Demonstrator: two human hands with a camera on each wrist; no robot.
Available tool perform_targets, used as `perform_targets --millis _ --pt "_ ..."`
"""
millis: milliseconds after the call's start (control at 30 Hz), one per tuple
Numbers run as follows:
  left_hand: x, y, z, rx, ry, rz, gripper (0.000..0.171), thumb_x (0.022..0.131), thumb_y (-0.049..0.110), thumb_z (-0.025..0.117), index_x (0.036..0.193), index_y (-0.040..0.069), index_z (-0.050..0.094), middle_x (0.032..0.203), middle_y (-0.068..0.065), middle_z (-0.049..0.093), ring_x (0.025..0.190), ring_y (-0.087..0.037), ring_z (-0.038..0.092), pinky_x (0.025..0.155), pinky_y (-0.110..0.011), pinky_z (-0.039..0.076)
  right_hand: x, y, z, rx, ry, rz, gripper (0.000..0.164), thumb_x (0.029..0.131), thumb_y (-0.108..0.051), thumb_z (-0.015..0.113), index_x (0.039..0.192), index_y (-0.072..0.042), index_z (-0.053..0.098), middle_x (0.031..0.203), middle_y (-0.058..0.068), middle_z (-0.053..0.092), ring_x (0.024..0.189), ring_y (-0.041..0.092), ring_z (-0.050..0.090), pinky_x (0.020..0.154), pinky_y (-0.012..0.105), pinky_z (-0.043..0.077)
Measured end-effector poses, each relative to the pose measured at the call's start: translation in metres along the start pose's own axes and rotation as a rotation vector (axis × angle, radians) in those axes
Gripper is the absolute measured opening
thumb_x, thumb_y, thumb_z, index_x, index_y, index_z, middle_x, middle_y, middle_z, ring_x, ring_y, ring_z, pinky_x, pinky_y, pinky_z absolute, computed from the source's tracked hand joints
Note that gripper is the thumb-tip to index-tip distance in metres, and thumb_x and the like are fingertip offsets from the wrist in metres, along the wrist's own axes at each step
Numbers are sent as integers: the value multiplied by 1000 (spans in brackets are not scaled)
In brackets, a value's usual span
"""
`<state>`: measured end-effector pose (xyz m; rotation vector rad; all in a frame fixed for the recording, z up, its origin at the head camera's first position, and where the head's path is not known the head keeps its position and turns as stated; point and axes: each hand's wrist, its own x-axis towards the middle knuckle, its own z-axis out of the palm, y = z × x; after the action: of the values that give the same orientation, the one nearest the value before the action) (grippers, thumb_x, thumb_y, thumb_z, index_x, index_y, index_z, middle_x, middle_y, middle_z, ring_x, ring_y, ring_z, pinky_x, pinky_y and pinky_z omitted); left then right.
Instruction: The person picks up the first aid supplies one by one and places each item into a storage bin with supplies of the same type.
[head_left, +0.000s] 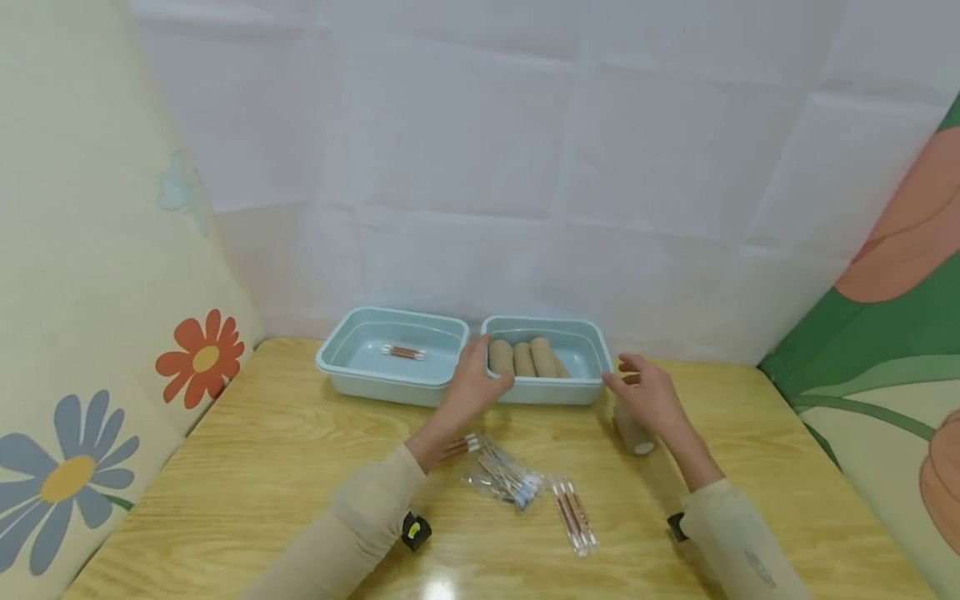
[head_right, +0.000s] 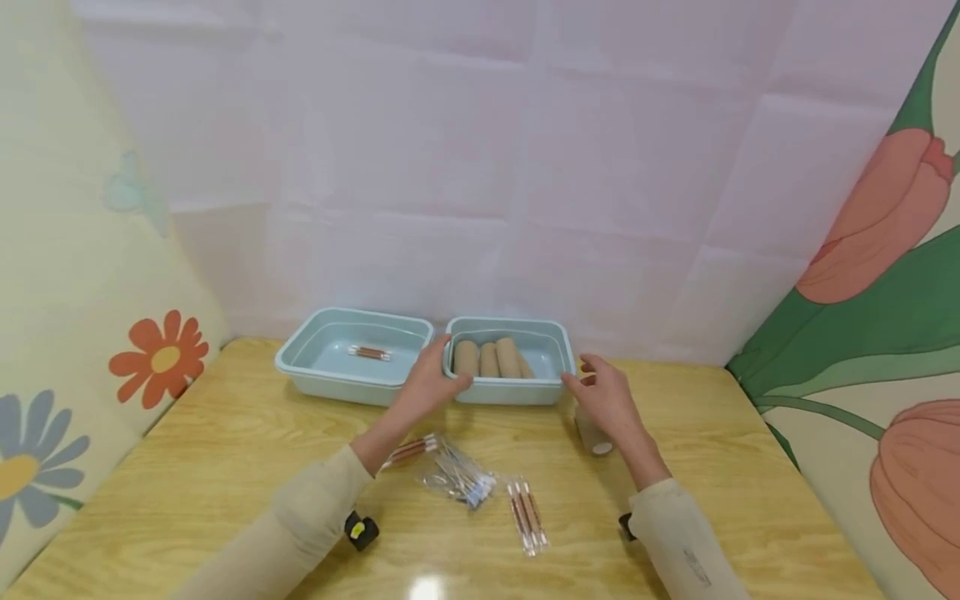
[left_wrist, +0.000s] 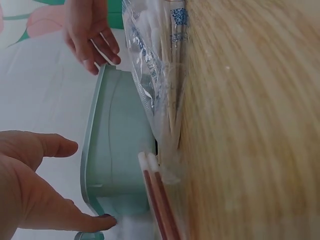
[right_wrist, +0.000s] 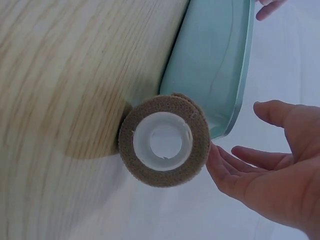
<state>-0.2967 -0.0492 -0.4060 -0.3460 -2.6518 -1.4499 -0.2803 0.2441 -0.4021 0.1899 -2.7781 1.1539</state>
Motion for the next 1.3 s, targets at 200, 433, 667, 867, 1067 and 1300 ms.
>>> perform_targets --millis 200,433,667,867,1067,1300 --pt "-1 -2 2 -43 14 -32 84 88 12 70 155 -11 24 158 -30 28 146 -43 27 118 -51 25 -11 4 -3 -30 25 -18 56 102 -23 64 142 11 48 133 33 57 115 46 61 93 55 52" --pt "1 -4 3 -72 8 -29 86 87 9 73 154 -12 24 155 -32 32 142 -45 32 116 -52 29 -24 18 -8 -118 -26 -3 59 100 -25 67 143 10 47 135 35 54 113 46 60 88 54 55" --pt "1 -7 3 -75 -9 -49 85 87 12 73 155 -10 26 153 -31 36 140 -44 37 114 -53 33 -35 26 -17 -215 -177 -150 74 91 -27 78 146 9 45 143 35 46 118 51 53 91 61 50" --pt "1 -6 7 -38 -22 -110 91 90 19 71 157 -11 16 159 -31 24 146 -42 25 118 -50 24 -39 33 -24 -277 -248 -239 86 83 -33 86 147 6 44 145 34 42 128 52 46 98 66 43" --pt "1 -6 8 -36 -22 -109 92 90 19 71 157 -11 16 160 -31 23 147 -42 24 118 -49 24 -40 43 -24 -265 -278 -219 87 82 -31 87 146 9 44 139 33 48 116 47 54 90 58 51" --pt "0 -7 7 -50 -27 -94 89 92 19 70 157 -11 16 160 -31 23 147 -41 24 118 -49 25 -43 54 -18 -166 -250 -206 84 83 -23 87 146 12 42 133 32 52 105 39 60 81 48 55"
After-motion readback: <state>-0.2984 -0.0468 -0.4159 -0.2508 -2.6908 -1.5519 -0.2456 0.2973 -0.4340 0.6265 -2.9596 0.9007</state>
